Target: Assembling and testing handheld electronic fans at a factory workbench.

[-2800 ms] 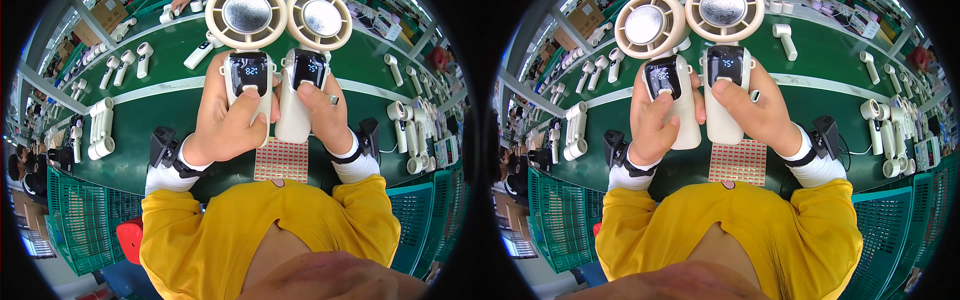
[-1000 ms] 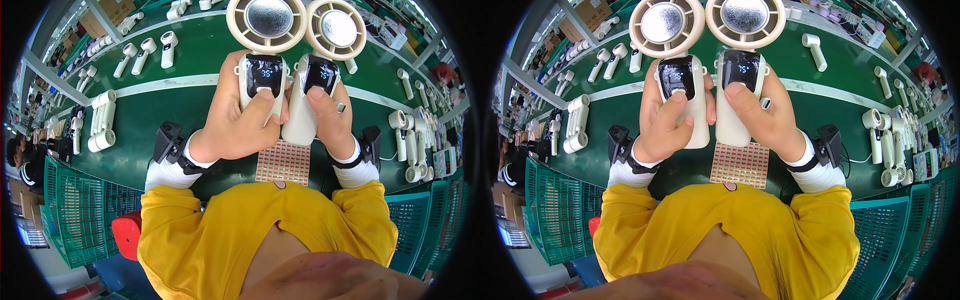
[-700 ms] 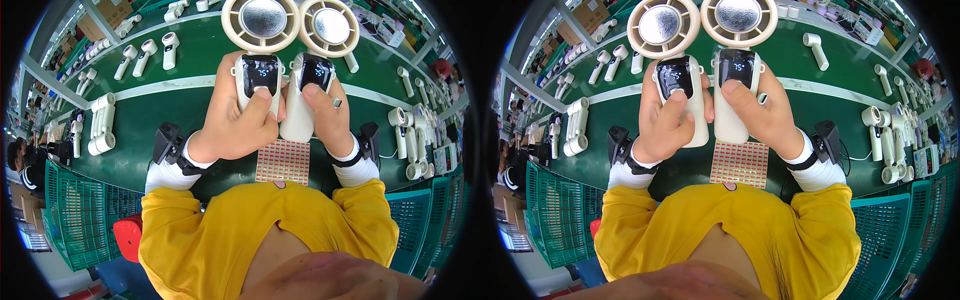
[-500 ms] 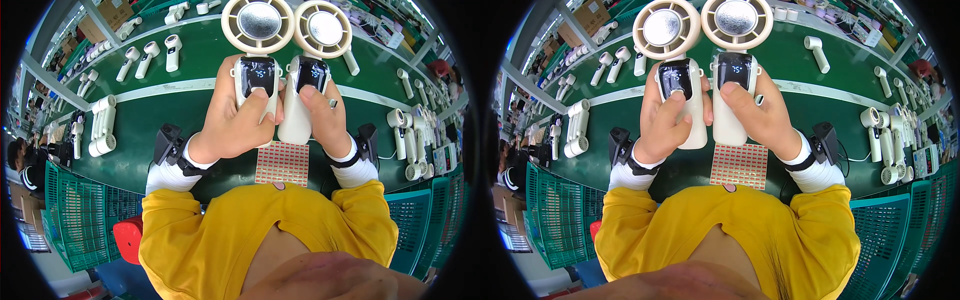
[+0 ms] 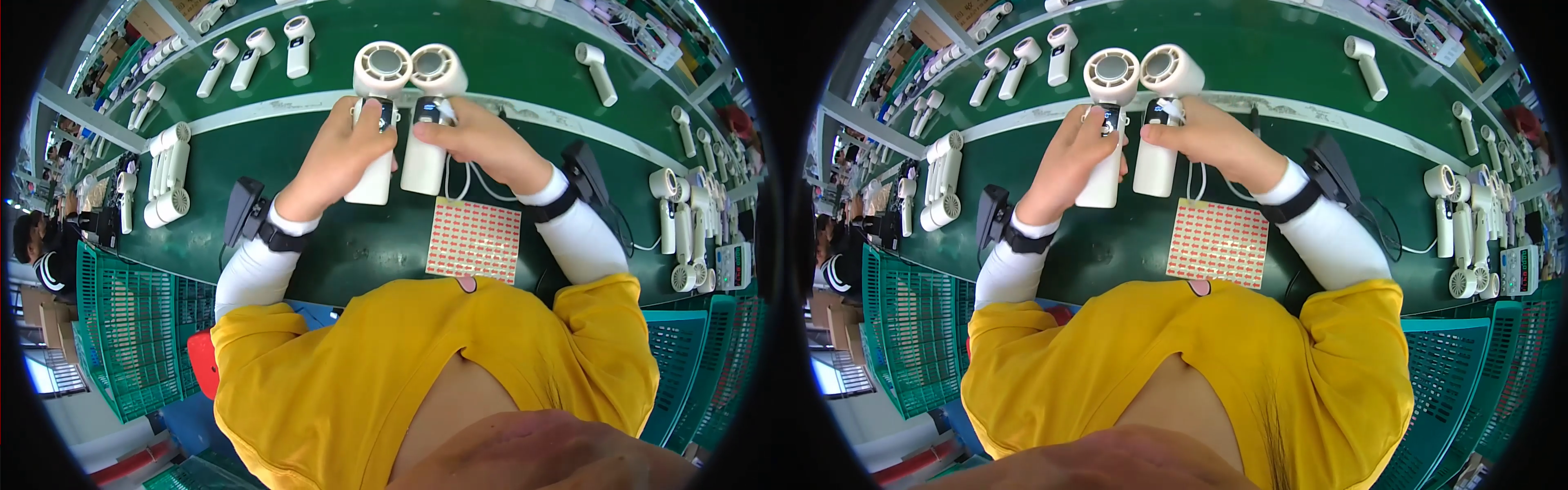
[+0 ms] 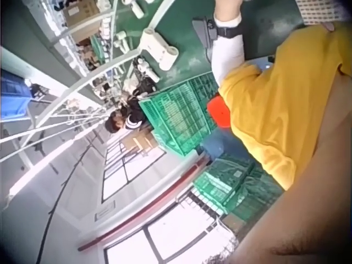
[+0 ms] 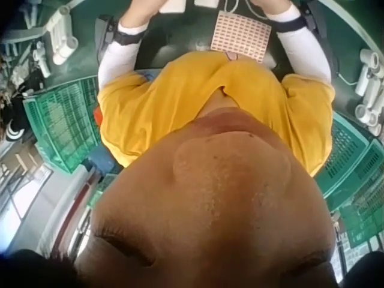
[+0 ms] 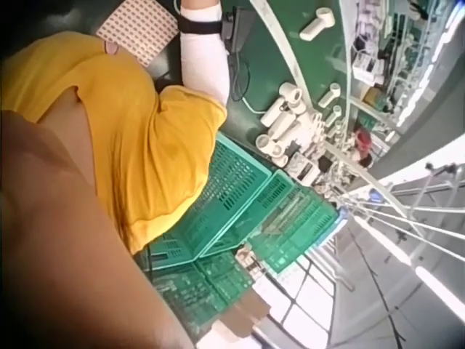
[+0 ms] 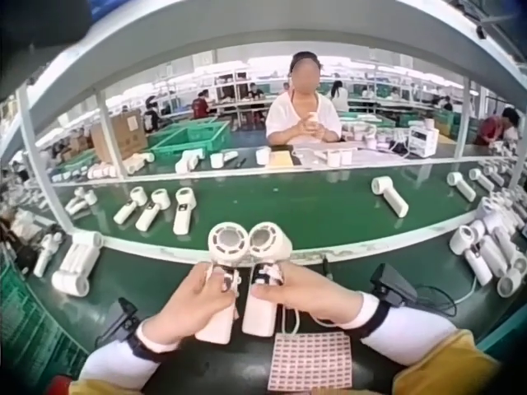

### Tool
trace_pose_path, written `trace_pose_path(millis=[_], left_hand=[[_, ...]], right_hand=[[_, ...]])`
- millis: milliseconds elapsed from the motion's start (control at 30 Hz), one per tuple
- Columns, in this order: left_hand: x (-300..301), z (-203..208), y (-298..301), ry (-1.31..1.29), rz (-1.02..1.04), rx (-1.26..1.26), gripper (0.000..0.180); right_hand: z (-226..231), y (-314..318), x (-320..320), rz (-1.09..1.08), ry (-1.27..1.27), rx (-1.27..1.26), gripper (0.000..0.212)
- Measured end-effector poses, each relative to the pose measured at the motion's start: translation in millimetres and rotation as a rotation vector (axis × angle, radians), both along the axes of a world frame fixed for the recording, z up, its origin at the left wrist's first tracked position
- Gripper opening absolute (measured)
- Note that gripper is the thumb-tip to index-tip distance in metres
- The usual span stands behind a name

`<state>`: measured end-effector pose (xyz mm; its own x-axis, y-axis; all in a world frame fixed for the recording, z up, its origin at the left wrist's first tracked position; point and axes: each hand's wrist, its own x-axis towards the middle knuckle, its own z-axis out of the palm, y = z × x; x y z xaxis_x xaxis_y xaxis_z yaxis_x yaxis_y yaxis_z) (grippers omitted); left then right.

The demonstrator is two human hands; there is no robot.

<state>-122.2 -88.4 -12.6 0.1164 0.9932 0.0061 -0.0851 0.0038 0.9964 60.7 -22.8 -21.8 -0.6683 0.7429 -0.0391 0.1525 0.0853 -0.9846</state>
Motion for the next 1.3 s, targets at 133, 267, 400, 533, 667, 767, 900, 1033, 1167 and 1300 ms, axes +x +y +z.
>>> trace_pose_path(millis=[133,267,400,533,667,767,900,1033,1167,1300], left_hand=[[-18,-37,23,0.657,0.235,0.184,0.032],[-28,-52,32,0.836,0.175,0.208,0.034],[-29,-67,38,1.157,0.091,0.193,0.034],[-22,-68,36,1.174,0.209,0.135,0.030],[-31,-48,41,1.219,0.196,0.393,0.033],[-73,-32,71,1.034,0.124,0.071,0.037],[-113,-77,144,1.285,0.617,0.305,0.042],[-79,-91,211,1.342,0.968,0.068,0.044],[-74,-98,239,1.395,0.928,0.055,0.045],[-104,-102,233,1.380,0.806,0.081,0.045]], right_hand=[[-48,13,-19,0.065,-0.070,-0.112,0.040],[-55,16,-25,0.094,-0.235,-0.063,0.044],[-58,17,-24,0.047,-0.412,0.260,0.047],[-69,5,-20,-0.039,-0.504,0.565,0.047],[-62,13,-9,-0.069,-0.519,0.678,0.043],[-34,9,2,-0.072,-0.498,0.628,0.040],[16,-17,5,-0.006,-0.382,0.433,0.035],[8,-25,5,0.118,-0.259,0.341,0.027],[0,-16,6,0.104,-0.292,0.236,0.023],[-7,-16,-1,0.033,-0.244,0.175,0.023]])
